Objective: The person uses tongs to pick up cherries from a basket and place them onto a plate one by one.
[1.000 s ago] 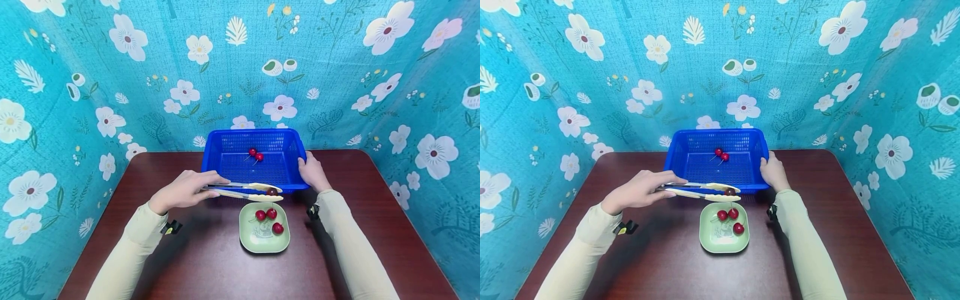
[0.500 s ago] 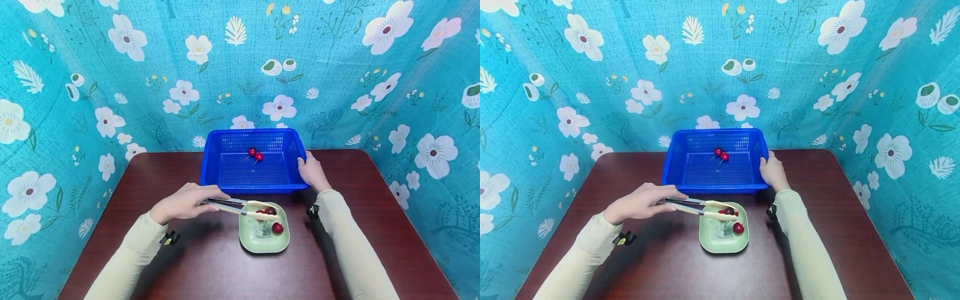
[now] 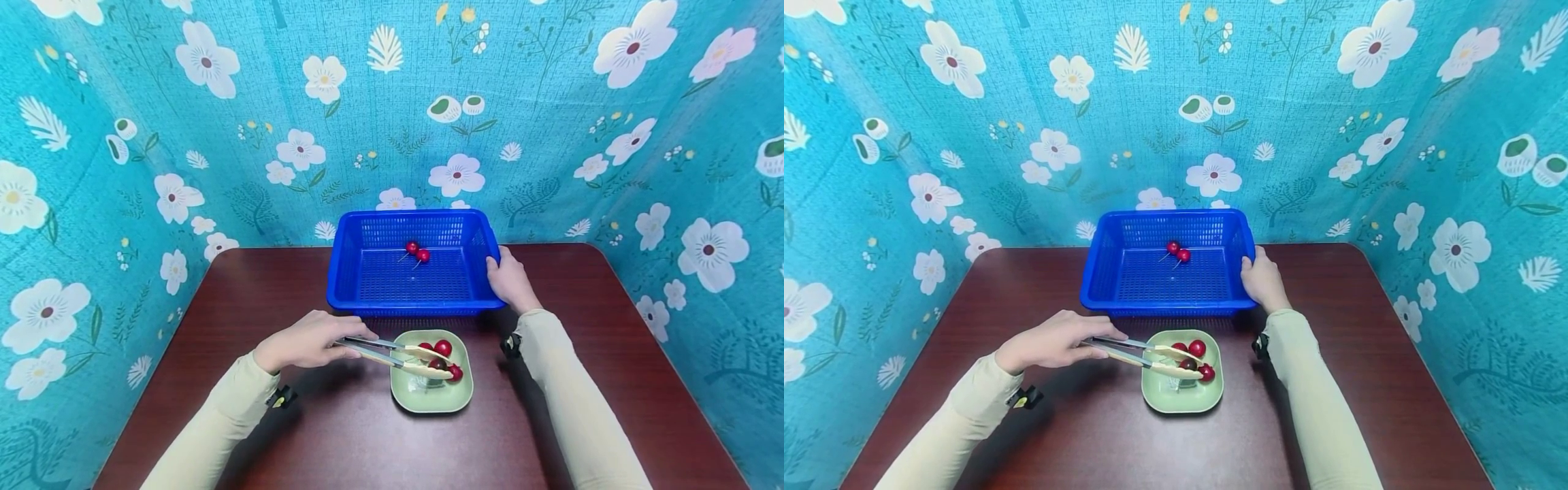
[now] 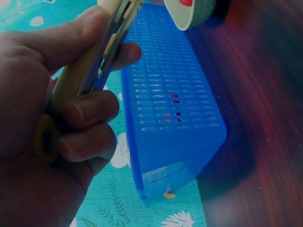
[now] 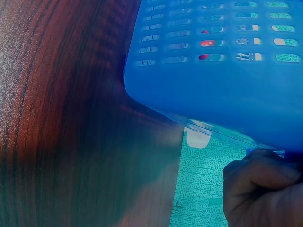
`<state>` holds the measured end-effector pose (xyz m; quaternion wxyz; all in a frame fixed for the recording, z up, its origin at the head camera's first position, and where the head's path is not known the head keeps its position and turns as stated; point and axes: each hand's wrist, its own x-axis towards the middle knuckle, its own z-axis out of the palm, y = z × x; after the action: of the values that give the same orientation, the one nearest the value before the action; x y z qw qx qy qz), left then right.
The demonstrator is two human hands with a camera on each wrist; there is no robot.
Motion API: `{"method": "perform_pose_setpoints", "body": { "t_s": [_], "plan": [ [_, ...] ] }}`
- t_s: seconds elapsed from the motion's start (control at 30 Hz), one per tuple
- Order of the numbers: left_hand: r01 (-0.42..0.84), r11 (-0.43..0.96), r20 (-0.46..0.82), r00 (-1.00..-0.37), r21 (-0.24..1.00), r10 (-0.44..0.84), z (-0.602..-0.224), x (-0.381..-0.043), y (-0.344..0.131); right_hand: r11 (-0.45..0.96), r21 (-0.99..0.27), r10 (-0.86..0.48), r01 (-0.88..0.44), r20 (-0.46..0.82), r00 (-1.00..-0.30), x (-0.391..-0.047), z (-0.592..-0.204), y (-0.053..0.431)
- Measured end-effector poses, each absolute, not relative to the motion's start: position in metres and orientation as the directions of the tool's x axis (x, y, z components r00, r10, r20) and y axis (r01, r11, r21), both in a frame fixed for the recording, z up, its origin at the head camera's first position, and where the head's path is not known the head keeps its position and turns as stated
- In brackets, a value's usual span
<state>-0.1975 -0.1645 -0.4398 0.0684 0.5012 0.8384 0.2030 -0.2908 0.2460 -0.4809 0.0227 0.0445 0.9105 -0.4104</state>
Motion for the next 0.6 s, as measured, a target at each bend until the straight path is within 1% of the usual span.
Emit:
{"method": "perform_pose_setpoints", "body": {
  "t_s": [0.2, 0.6],
  "plan": [
    [0.811, 0.451, 0.048, -0.502, 0.373, 0.864, -0.4426, -0.1978, -0.1632, 0.661, -0.744, 0.058, 0.1, -0.082, -0.995, -0.2909, -0.481, 0.2461],
    [0.803, 0.472, 0.029, -0.516, 0.364, 0.856, -0.4479, -0.2011, -0.1632, 0.664, -0.741, 0.061, 0.096, -0.075, -0.995, -0.2913, -0.4808, 0.2465]
  ]
}}
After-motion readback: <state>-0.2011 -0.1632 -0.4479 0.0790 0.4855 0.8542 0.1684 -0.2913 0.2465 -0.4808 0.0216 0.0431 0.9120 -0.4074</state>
